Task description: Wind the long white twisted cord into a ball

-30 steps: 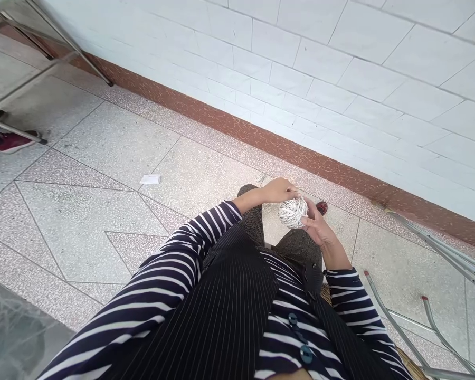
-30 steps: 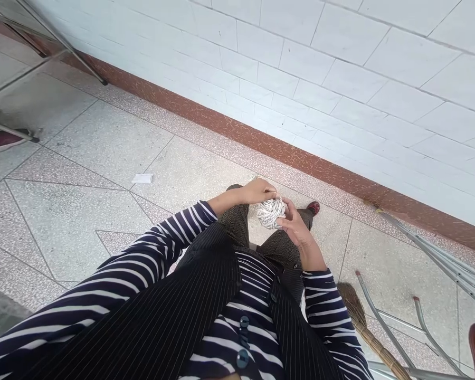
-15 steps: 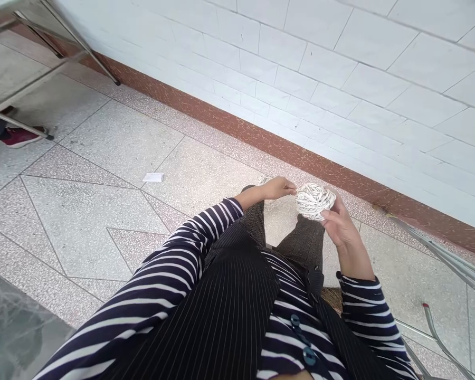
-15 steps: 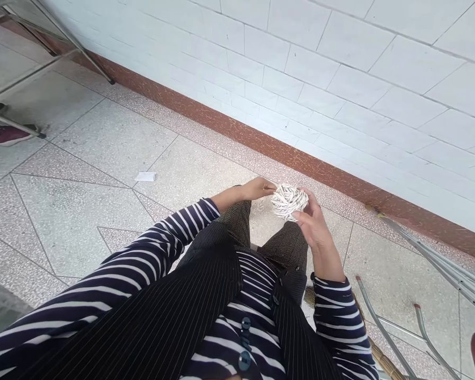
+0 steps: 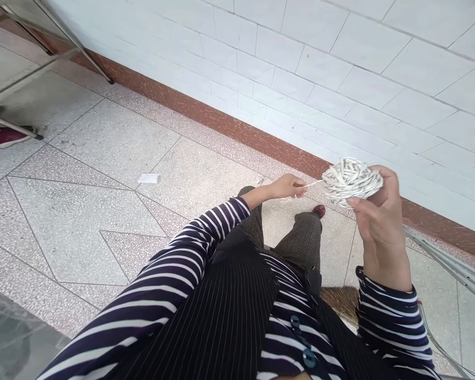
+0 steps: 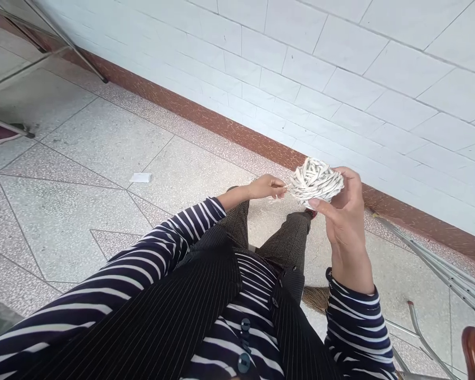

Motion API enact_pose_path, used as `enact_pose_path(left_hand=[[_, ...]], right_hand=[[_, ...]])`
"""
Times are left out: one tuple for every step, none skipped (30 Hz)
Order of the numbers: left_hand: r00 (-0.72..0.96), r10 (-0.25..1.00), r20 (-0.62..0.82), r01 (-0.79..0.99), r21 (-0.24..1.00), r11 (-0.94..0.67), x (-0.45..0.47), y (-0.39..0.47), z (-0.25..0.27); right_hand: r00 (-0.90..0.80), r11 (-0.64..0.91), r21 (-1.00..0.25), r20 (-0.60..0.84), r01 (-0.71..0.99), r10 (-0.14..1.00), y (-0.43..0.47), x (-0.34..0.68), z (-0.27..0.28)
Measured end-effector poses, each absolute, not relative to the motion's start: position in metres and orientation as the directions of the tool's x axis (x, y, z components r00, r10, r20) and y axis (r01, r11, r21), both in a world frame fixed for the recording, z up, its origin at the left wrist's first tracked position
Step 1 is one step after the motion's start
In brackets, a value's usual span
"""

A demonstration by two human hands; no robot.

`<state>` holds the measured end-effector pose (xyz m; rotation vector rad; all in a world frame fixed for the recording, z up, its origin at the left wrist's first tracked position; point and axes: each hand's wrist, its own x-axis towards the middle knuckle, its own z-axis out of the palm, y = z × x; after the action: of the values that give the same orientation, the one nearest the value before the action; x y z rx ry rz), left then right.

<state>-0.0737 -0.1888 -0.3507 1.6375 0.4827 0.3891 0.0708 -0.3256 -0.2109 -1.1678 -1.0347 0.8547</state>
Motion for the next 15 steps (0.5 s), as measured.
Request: enact_pose_path(left_hand=[[0.849,0.528,-0.015,0.079,0.992,-0.099,-0.074,-0.185,-0.350],[0.847,0.532,0.001,0.071,0.991,-0.115,-0.074,-0.181,-0.350],[0.846,0.534,0.018,0.064,0.989,-0.136,-0.073,-0.177,-0.349],[0.845,0.533,0.036,0.061,0.985,-0.163,-0.073,-0.172,-0.349],[0.845,0.533,0.051,0.062,0.979,-0.192,-0.072,-0.167,-0.349],[0.844,0.533,0.059,0.069,0.974,-0.217,-0.072,-0.162,-0.349],[0.842,0.536,0.058,0.086,0.967,-0.240,-0.070,-0.158,-0.350],[0.837,0.544,0.052,0.109,0.959,-0.260,-0.069,-0.154,-0.352],[0.829,0.557,0.046,0.135,0.951,-0.278,-0.068,-0.150,-0.354],[0.817,0.575,0.041,0.159,0.943,-0.293,-0.067,-0.147,-0.356],[0.801,0.598,0.038,0.181,0.936,-0.302,-0.065,-0.143,-0.359],[0.783,0.622,0.035,0.198,0.932,-0.303,-0.064,-0.140,-0.362],[0.764,0.644,0.029,0.212,0.932,-0.293,-0.064,-0.137,-0.364],[0.747,0.665,0.015,0.227,0.934,-0.275,-0.064,-0.134,-0.367],[0.732,0.681,-0.005,0.250,0.932,-0.262,-0.064,-0.131,-0.370]], right_hand=[[0.321,0.223,-0.975,0.206,-0.019,0.925,-0.324,0.072,-0.205],[0.326,0.244,-0.969,0.221,-0.028,0.919,-0.323,0.073,-0.199],[0.330,0.263,-0.964,0.237,-0.037,0.914,-0.322,0.074,-0.193],[0.333,0.285,-0.958,0.256,-0.041,0.908,-0.322,0.075,-0.187],[0.336,0.314,-0.949,0.284,-0.039,0.898,-0.322,0.075,-0.181],[0.336,0.346,-0.937,0.316,-0.035,0.887,-0.323,0.074,-0.175],[0.334,0.377,-0.926,0.346,-0.032,0.877,-0.324,0.073,-0.169],[0.331,0.401,-0.916,0.371,-0.026,0.868,-0.327,0.071,-0.163],[0.331,0.419,-0.908,0.391,-0.015,0.859,-0.329,0.069,-0.158],[0.334,0.427,-0.904,0.402,0.000,0.852,-0.333,0.067,-0.153],[0.336,0.429,-0.903,0.409,0.017,0.848,-0.336,0.065,-0.148],[0.340,0.426,-0.904,0.413,0.040,0.845,-0.339,0.063,-0.144],[0.348,0.427,-0.902,0.423,0.069,0.837,-0.342,0.061,-0.141],[0.355,0.428,-0.898,0.433,0.098,0.828,-0.345,0.060,-0.139],[0.365,0.435,-0.892,0.449,0.124,0.816,-0.348,0.060,-0.137]])
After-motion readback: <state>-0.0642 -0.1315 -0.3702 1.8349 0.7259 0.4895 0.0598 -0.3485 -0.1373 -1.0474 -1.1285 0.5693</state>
